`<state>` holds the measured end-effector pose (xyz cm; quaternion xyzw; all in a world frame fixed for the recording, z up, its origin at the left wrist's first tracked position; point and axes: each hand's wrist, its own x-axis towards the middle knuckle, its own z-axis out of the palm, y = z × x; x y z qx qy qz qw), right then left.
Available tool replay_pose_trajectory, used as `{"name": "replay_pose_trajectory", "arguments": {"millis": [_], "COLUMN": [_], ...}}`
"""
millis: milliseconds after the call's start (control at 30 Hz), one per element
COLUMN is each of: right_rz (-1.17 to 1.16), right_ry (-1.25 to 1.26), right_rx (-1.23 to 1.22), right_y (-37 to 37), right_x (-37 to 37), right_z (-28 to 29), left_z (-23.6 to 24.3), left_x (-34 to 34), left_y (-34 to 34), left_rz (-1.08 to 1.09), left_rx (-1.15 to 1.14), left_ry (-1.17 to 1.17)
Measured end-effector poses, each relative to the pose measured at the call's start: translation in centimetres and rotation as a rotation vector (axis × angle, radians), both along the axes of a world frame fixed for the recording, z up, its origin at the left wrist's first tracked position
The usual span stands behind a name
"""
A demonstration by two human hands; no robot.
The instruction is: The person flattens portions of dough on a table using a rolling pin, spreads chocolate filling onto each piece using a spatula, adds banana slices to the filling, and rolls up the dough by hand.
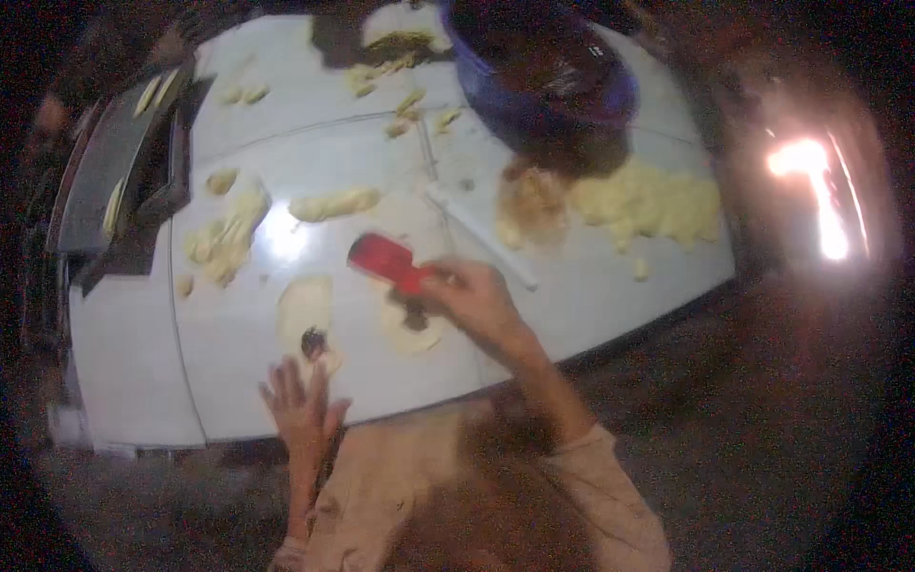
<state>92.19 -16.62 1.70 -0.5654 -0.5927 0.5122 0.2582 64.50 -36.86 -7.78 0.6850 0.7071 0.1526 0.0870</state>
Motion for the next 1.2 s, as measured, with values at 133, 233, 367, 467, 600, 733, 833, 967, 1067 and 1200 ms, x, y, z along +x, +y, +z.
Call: {"name": "replay_pose_trajectory", "arguments": {"millis": [133,233,367,467,600,733,833,967,1067,1200], "right_rz": [-0.495,-0.495,-0.293,-0.299,-0.364,-0.449,-0.449,-0.418,-0.323,0.071], "right_ry": [-0.166,-0.892,-1.295,-1.080,-1.026,-0.662,-0.534,-1.003,-0.826,-0.626], "right_rx": [0.458,1.121,0.909,0.937,0.767,0.256,0.238,0.608,0.730,0.719], "right_y": [7.1,13.4,14.7,12.2,14.4,12.5,10.6,10.0,13.5,21.5], "right_x": [7.7,16.0,17.9,17.3,18.9,18.3,19.1,16.3,11.9,4.0], "right_z": [3.0,5.1,4.9,5.8,6.5,6.3,-0.1,-3.2,-2.9,-2.9], "left_z": [-1.5,-1.9,-1.5,-1.7,-2.5,-2.9,-2.8,-2.7,-1.4,-4.3], "left_x": [0.3,0.8,0.9,0.6,0.4,0.3,0.6,0.1,0.9,0.0], "left_y": [-0.4,0.3,0.3,0.0,0.0,-0.3,-0.1,-0.1,-0.2,-2.0], "left_rz": [-0.016,-0.042,-0.012,-0.035,-0.043,-0.025,0.018,-0.113,0.031,-0.054], "left_rx": [0.144,0.169,0.193,0.285,0.336,0.336,0.327,0.264,0.209,0.205], "left_ry": [0.083,0.065,0.013,0.044,0.020,0.002,-0.038,0.135,-0.001,0.152]}}
